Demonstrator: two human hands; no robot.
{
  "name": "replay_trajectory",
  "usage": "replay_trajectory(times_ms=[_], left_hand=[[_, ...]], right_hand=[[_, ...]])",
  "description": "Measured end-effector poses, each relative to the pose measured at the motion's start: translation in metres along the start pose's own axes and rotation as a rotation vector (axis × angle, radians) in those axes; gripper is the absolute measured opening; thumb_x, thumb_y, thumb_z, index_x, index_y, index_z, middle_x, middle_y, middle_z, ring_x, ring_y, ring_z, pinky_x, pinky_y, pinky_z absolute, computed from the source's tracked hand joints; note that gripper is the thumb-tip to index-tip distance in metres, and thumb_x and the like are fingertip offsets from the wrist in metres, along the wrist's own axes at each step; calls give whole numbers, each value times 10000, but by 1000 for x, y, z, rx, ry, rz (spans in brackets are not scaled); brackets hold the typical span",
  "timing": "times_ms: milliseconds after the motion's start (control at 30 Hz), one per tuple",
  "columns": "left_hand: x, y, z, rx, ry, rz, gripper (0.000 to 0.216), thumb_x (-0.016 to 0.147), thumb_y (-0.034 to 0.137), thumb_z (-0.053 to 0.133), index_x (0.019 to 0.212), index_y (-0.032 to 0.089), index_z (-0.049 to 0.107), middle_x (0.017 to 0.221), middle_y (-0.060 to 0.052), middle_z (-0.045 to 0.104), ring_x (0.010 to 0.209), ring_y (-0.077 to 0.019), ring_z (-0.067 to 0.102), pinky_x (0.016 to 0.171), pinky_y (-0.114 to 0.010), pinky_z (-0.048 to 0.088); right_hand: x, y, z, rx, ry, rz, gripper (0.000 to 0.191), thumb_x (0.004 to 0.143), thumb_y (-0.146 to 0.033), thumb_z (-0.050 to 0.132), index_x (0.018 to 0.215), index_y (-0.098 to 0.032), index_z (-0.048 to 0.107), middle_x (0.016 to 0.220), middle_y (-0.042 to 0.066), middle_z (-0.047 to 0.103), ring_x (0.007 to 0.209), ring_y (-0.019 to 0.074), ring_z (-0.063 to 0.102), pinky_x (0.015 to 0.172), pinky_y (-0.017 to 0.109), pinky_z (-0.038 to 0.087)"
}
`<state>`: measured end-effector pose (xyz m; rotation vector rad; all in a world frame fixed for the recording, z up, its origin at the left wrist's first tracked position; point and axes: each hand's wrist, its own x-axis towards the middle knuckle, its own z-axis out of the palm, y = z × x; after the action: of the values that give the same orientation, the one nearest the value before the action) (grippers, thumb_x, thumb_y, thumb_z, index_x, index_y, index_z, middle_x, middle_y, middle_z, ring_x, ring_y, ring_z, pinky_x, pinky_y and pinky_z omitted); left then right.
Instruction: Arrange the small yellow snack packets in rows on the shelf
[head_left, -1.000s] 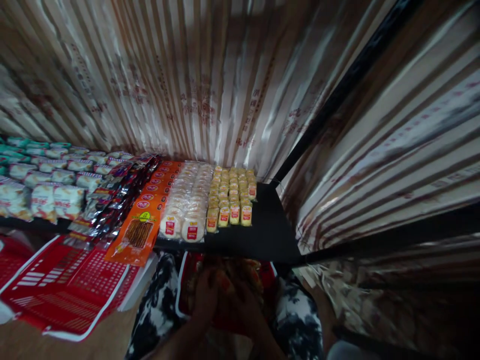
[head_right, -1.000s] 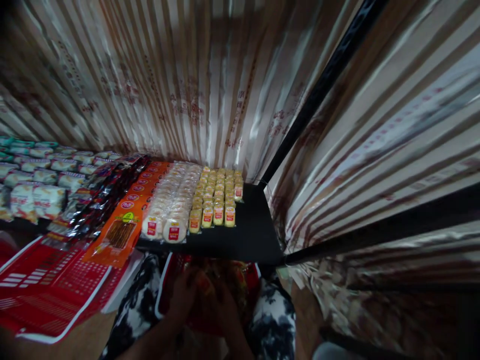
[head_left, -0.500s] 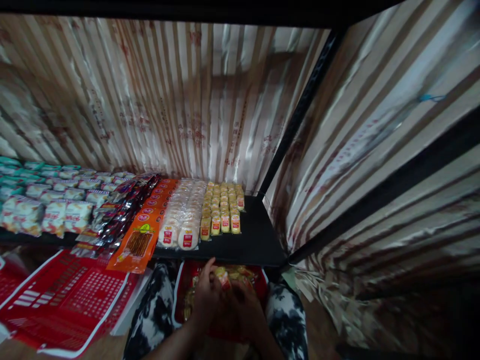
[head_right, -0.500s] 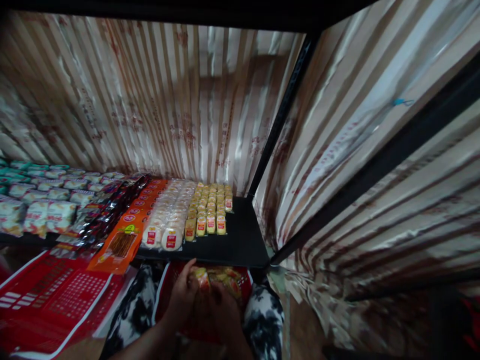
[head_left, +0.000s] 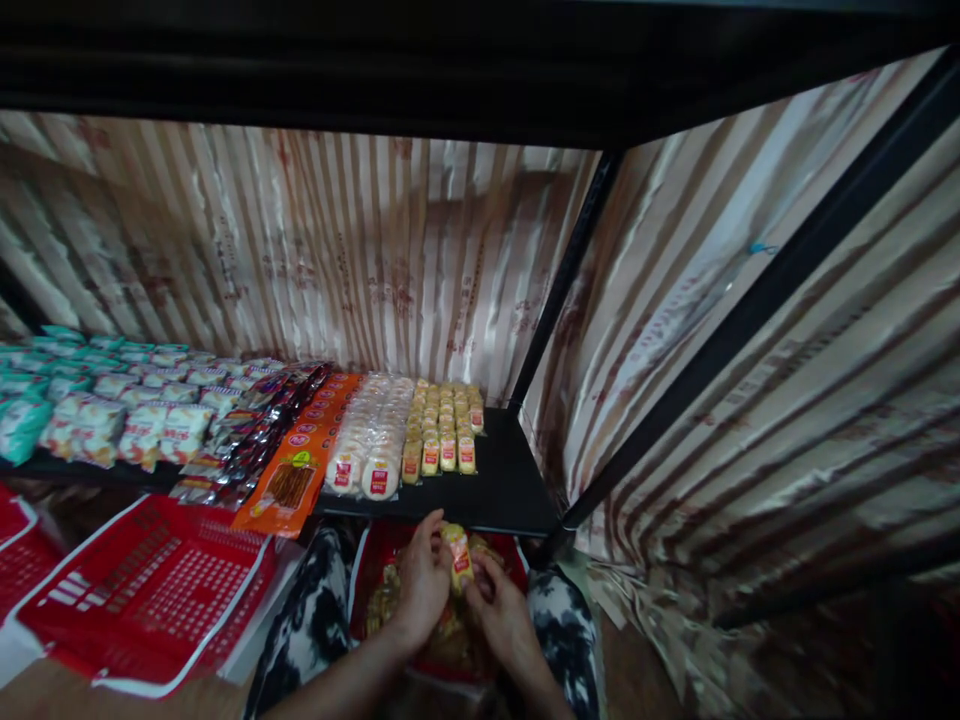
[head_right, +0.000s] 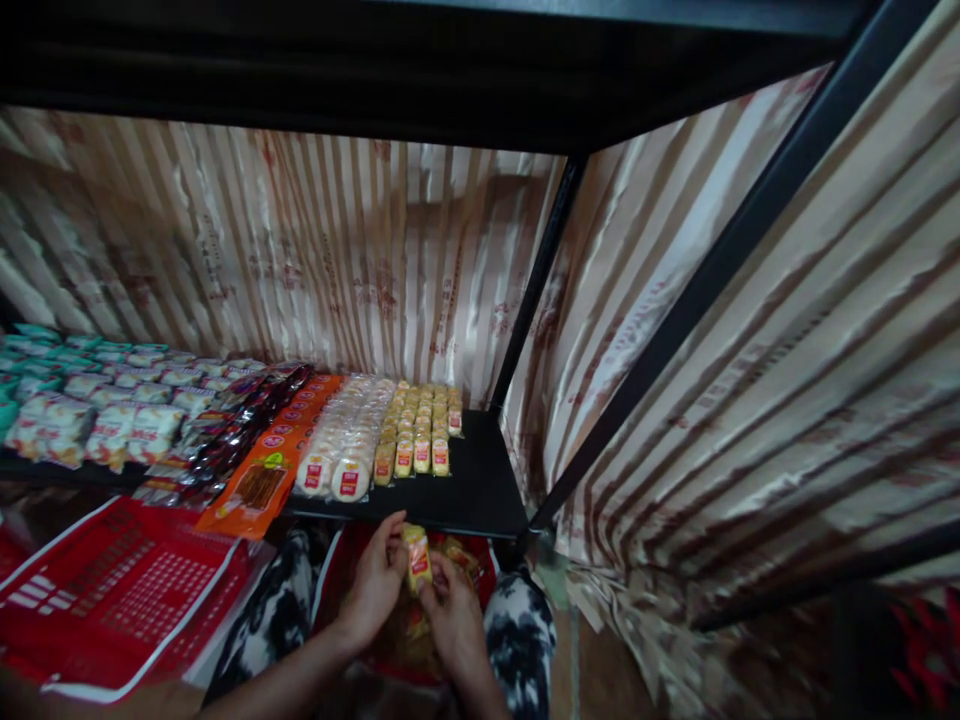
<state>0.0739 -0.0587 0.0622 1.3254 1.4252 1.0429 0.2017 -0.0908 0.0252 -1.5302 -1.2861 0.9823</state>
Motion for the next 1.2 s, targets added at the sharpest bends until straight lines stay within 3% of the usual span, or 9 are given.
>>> replay_trajectory(times_ms=[233, 433, 667, 800, 967, 1100, 1200], left_hand=[[1, 5, -5, -63, 17, -5, 453, 760, 149, 408, 1208, 116, 469, 1072, -103, 614, 841, -140, 604, 819, -258, 457], [18, 9, 3, -74, 29, 25, 414, 784, 199, 412, 1190, 138, 463, 993, -81, 635, 813, -143, 608, 764, -259, 472], [49, 31, 30, -85, -9, 125, 350, 802, 206, 412, 1138, 148, 489, 1068, -87, 606, 848, -139, 593, 764, -257, 490], [71, 39, 49, -79, -33, 136, 328, 801, 201, 430, 1116, 170, 517, 1060, -73, 618, 864, -142, 597, 806, -272, 488], [100, 47, 70, -44, -58, 138, 430, 805, 181, 392, 1227, 140, 466, 1169, -106, 585, 993, -165, 579, 927, -309, 442], [113, 49, 89, 0, -43, 101, 485, 760, 131, 405, 1238, 138, 482, 1310, -105, 498, 1235, -183, 426, 1069, -320, 302], [118, 43, 101, 19, -54, 44, 494, 751, 150, 424, 1240, 151, 495, 1360, -85, 451, 1297, -187, 347, 1104, -329, 237]], right_hand=[[0, -9, 4, -18, 3, -60, 328, 711, -343, 547, 997, -203, 622, 996, 59, 682, 907, 199, 648, 824, 307, 512], [12, -23, -2, -34, -38, -61, 354, 741, -373, 519, 1041, -207, 605, 1034, 56, 674, 925, 189, 645, 826, 291, 510], [43, -23, -21, -138, 153, -92, 427, 687, -433, 586, 1045, -203, 617, 1039, 77, 672, 903, 221, 649, 788, 298, 527], [66, -18, -32, -200, 223, -78, 440, 671, -420, 590, 1042, -183, 603, 989, 82, 681, 855, 216, 655, 770, 308, 529], [107, -14, -45, -179, 301, -61, 473, 681, -469, 559, 1048, -172, 585, 999, 95, 673, 850, 216, 652, 773, 321, 523], [151, -7, -52, -258, 320, -27, 497, 711, -487, 510, 1093, -173, 561, 986, 93, 674, 872, 222, 642, 782, 337, 505], [184, 0, -51, -392, 349, -4, 467, 729, -477, 481, 1079, -183, 578, 927, 78, 681, 859, 226, 634, 749, 336, 495]])
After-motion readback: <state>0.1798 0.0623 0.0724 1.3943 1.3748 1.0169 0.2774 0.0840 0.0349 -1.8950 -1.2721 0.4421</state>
